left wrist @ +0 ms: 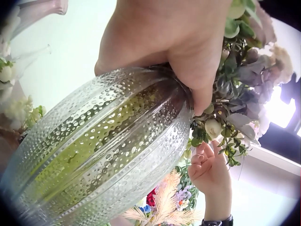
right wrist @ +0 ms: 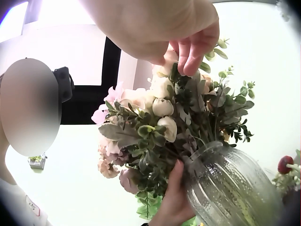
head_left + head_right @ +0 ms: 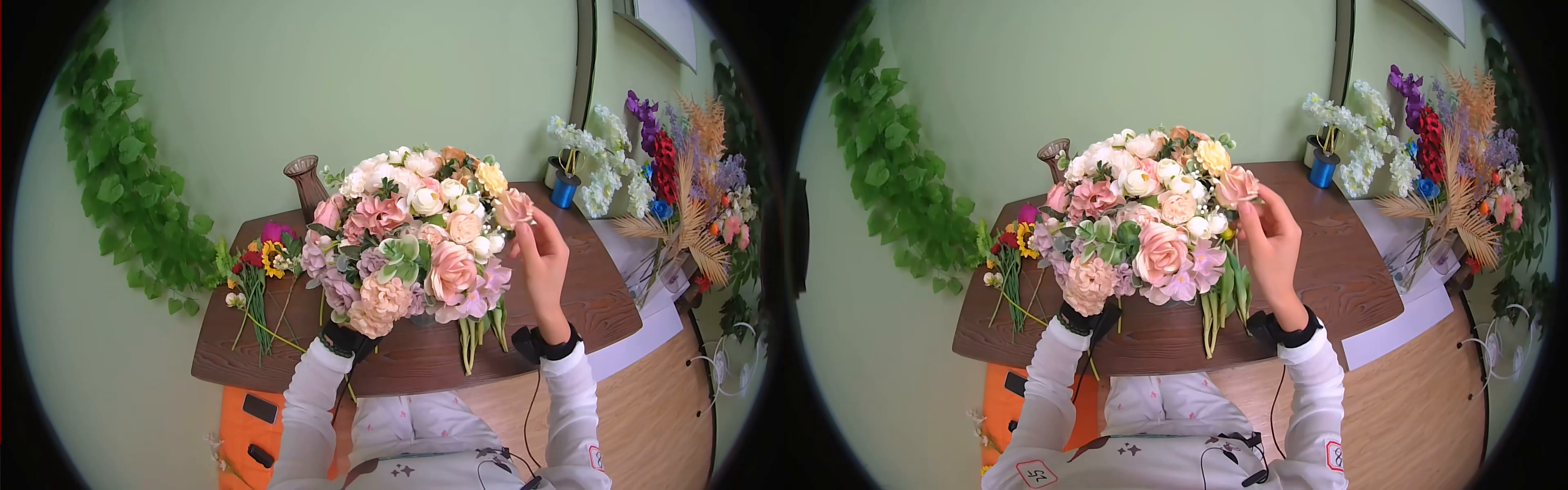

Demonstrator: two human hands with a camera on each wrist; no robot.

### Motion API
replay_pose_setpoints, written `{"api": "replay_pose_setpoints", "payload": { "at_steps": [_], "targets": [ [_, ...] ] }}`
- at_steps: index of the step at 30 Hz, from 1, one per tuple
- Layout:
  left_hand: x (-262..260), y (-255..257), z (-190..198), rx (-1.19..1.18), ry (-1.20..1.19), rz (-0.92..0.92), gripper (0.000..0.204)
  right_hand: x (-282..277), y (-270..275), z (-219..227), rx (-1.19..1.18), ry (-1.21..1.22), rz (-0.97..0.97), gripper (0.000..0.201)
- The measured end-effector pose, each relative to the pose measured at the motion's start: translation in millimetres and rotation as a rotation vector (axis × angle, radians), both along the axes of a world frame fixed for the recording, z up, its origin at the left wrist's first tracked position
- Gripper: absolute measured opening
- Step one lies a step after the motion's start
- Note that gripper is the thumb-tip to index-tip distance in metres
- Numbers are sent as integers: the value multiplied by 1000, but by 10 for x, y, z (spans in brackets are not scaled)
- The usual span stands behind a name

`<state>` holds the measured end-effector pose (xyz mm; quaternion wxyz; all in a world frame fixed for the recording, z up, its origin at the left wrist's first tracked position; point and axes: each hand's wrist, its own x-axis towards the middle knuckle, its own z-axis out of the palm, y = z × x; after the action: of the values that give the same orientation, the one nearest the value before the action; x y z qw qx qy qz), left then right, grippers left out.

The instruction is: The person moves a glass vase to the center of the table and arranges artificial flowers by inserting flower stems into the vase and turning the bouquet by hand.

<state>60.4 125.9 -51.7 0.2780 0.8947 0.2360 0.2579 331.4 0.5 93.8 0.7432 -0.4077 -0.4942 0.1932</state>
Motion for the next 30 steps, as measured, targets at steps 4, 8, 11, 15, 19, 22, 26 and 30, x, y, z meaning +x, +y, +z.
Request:
{"api": "replay_pose_setpoints", "payload": {
  "at_steps": [4, 8, 11, 15, 19, 22, 26, 30],
  "targets": [
    [-9, 29, 58, 1, 24, -8, 46, 24, 91, 106, 5, -18, 45, 28],
    [-6, 9, 80, 5, 45, -19, 47, 1, 41, 230, -118, -18, 62, 24],
    [-9, -17, 89, 10, 59, -24, 47, -49, -22, 143, 23, -63, 146, 22],
    [35, -60, 129, 16, 75, -34, 47, -75, -135, -21, 54, -60, 95, 23],
    [47, -86, 135, 24, 93, -46, 47, -79, -210, -135, 111, -270, 7, 26],
    [-9, -100, 171, 31, 107, -51, 47, -86, -237, -88, 73, -366, 38, 35],
    [34, -112, 231, 47, 121, -50, 47, -156, -202, -103, 110, -214, 88, 46],
    [17, -110, 337, 60, 136, -43, 47, -188, -227, -24, 71, -7, 135, 45]
  ]
}}
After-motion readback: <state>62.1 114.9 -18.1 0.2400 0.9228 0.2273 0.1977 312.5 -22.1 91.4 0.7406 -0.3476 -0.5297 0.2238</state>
